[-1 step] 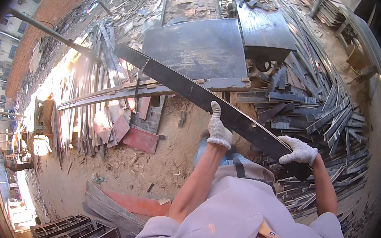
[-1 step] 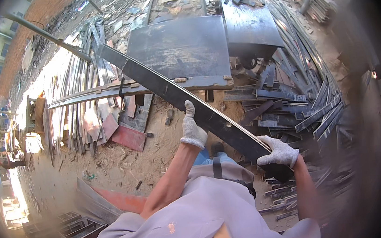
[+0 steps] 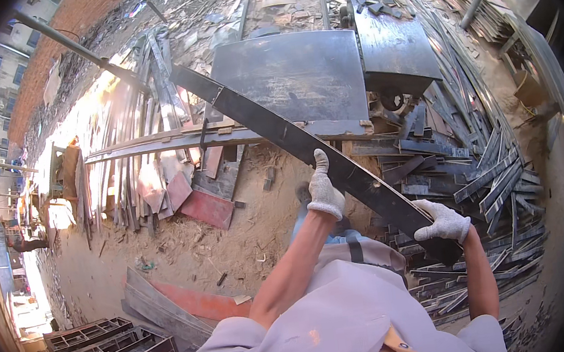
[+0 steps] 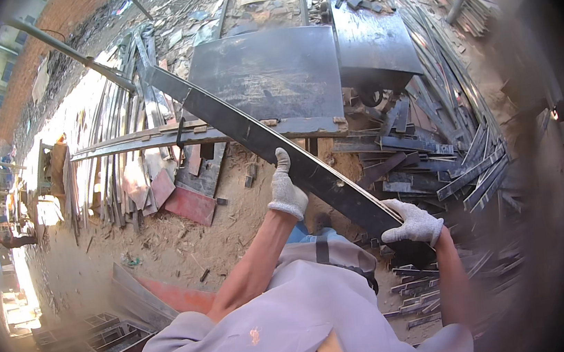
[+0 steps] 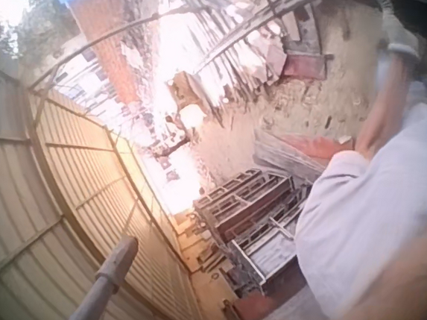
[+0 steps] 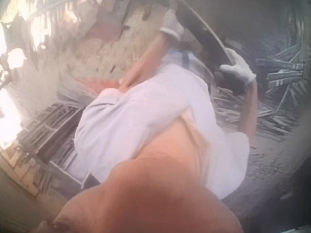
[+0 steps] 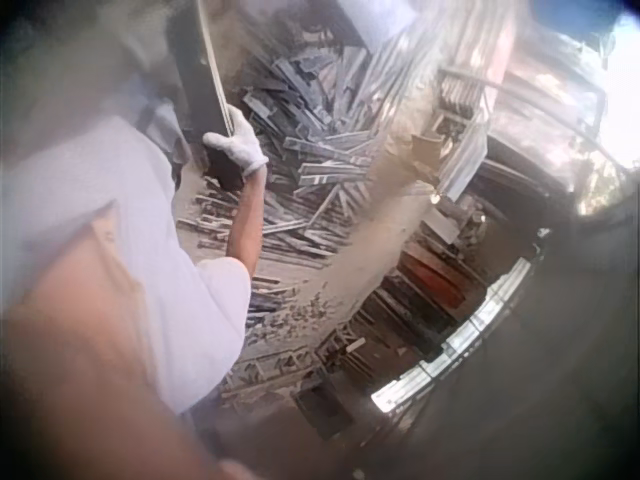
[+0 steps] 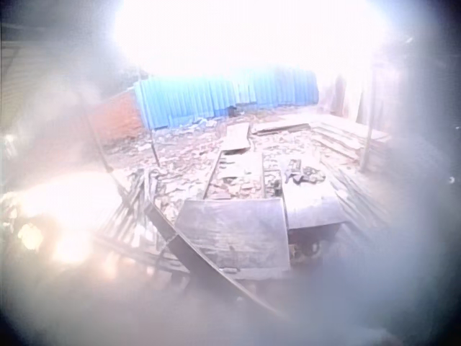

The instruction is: The person picks up long metal strips from a pile on the floor, carries them to a workbench, and places them in a stack. The person repeats this process, gathering more strips and adding them to the pile on the bench.

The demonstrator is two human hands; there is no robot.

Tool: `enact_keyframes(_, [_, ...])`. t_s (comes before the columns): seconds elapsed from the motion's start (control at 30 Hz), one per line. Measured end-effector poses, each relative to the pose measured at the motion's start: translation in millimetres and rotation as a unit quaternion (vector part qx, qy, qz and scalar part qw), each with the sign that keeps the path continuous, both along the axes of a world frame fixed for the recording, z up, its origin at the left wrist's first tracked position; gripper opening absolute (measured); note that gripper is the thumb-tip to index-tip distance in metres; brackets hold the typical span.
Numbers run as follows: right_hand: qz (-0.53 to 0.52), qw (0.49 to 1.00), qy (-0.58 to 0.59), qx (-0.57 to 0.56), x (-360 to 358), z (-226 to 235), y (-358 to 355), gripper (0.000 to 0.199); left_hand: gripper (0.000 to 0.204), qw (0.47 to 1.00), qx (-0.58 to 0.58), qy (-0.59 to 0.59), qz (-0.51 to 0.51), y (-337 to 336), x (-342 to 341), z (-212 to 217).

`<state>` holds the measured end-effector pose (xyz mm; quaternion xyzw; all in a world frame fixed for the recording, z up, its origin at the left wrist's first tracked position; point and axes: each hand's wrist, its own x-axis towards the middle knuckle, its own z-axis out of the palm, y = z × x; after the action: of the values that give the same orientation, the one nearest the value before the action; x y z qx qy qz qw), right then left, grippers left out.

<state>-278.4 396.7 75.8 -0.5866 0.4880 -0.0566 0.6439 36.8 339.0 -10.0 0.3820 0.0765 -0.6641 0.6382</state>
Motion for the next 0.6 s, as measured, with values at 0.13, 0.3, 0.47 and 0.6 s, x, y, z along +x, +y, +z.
enact_keyframes(0.13, [0.028, 1.0, 0.012, 0.003, 13, -16, -107, 0.085, 0.054, 0.999, 0.026, 0.017, -0.024, -85, 23, -35])
enact_keyframes(0.3, [0.036, 0.997, 0.062, -0.034, 23, -67, -241, 0.081, 0.056, 0.995, 0.083, 0.051, -0.032, -195, 49, -68])
enact_keyframes(0.47, [0.073, 0.984, 0.16, -0.029, 87, -95, -338, 0.08, 0.058, 0.991, 0.119, 0.059, -0.031, -269, 107, -118])
enact_keyframes(0.6, [0.093, 0.977, 0.19, -0.015, 130, -121, -378, 0.079, 0.059, 0.984, 0.174, 0.027, -0.008, -299, 153, -160])
